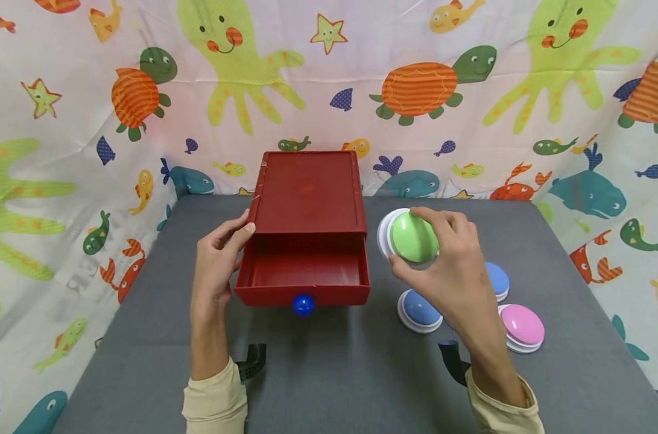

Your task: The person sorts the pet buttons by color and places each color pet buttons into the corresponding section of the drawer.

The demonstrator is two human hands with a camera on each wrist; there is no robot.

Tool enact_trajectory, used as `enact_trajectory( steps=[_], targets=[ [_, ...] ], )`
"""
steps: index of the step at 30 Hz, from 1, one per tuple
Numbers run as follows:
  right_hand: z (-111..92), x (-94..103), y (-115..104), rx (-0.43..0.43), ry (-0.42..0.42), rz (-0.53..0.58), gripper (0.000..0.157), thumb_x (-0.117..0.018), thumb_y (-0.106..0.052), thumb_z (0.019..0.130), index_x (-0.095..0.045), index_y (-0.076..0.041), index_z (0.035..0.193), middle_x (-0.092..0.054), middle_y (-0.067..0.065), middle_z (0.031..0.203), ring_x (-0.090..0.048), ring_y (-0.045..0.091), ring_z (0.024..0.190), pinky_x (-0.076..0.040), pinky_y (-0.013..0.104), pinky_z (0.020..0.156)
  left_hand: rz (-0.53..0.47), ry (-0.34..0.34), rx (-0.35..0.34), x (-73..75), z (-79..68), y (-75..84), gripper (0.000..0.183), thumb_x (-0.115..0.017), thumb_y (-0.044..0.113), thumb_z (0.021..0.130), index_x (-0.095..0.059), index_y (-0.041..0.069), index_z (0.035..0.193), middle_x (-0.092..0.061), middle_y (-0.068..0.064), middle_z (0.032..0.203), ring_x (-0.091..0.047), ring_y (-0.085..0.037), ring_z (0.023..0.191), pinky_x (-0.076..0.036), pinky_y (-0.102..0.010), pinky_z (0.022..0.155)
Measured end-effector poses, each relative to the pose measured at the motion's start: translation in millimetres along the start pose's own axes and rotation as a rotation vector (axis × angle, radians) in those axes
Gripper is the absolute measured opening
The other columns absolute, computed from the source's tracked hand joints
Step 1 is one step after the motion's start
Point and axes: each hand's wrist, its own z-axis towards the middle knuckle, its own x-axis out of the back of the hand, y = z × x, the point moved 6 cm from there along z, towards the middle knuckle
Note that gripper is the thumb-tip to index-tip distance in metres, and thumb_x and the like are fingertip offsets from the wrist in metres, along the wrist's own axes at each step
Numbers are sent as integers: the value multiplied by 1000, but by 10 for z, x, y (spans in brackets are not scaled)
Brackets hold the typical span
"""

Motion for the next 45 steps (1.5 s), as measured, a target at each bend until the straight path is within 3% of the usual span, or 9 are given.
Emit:
enact_trajectory(
  steps=[11,20,28,45],
  targets=[
    [64,-304,-584,140,-127,120,74,-92,-21,72,-63,-16,140,-57,14,137,-48,31,130,-64,51,87,11,7,-3,-11,-5,3,47,-68,40,100,-64,24,144,-62,-7,149,-66,-24,122,-64,-30,82],
    [101,-685,-1057,301,-205,123,68,-92,-24,74,-66,-16,135,-60,12,130,-52,28,123,-65,41,88,40,28,2,-13,-12,4,50,-69,44,98,-65,25,144,-63,-3,149,-66,-26,125,-61,-45,95],
    [76,-926,-1216,371,-230,53,64,-93,-30,75,-66,-20,133,-63,11,126,-55,28,115,-64,35,84,26,19,3,-7,0,15,46,-69,40,99,-66,23,142,-64,-4,148,-67,-21,121,-61,-39,92],
    [101,-988,-1397,421,-252,-105,58,-91,-42,76,-71,-17,125,-65,9,110,-58,20,98,-60,28,78,27,19,26,10,-14,43,45,-68,38,100,-66,25,143,-65,-5,143,-66,-18,116,-64,-27,83]
  ],
)
